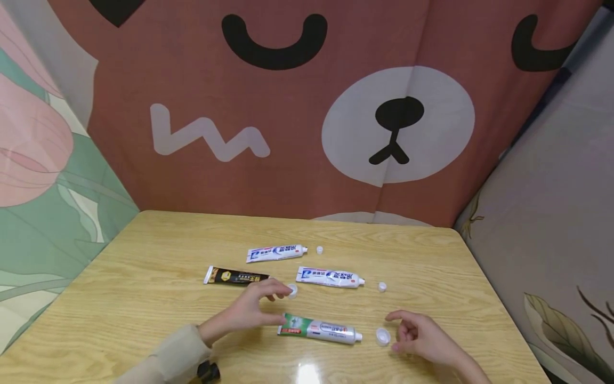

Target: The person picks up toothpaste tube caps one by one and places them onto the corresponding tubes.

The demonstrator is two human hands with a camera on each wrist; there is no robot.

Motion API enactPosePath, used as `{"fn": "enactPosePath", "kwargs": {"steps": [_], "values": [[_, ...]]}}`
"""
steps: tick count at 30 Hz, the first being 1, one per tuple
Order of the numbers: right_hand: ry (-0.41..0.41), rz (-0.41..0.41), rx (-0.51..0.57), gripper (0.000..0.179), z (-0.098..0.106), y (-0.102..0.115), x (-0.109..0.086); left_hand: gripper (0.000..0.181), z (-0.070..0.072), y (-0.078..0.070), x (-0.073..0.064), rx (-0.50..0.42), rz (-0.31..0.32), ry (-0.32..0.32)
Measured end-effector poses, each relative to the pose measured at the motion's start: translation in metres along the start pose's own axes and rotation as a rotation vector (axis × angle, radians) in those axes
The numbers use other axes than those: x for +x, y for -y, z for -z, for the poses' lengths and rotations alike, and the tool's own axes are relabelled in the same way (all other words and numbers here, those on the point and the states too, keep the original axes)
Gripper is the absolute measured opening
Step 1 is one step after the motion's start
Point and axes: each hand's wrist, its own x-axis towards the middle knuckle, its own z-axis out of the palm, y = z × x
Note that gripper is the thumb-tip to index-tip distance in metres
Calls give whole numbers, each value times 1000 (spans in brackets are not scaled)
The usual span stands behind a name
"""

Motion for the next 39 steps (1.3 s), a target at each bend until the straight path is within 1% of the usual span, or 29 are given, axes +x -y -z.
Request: {"fn": "enactPosePath", "kwargs": {"steps": [5, 10, 18, 23, 28, 31, 36, 39], "values": [[7, 5, 2, 46, -2, 0, 2, 55, -5, 0, 3, 2, -3, 12], [14, 19, -5, 45, -3, 0, 4, 56, -9, 0, 7, -6, 14, 28], [41, -19, 7, 46, -3, -2, 6, 57, -18, 2, 13, 41, 35, 46], [47, -18, -8, 46, -4, -2, 7, 56, -21, 2, 15, 34, 49, 55], [54, -16, -14, 46, -4, -1, 8, 56, -24, 2, 17, 38, 54, 84], [58, -5, -19, 45, -5, -1, 9, 56, -26, 4, 19, 53, 58, 100], [65, 13, -24, 44, -6, -1, 10, 57, -30, 6, 22, 112, 40, 115], [63, 18, -38, 43, -7, 0, 11, 58, -32, 6, 23, 133, 37, 121]]}}
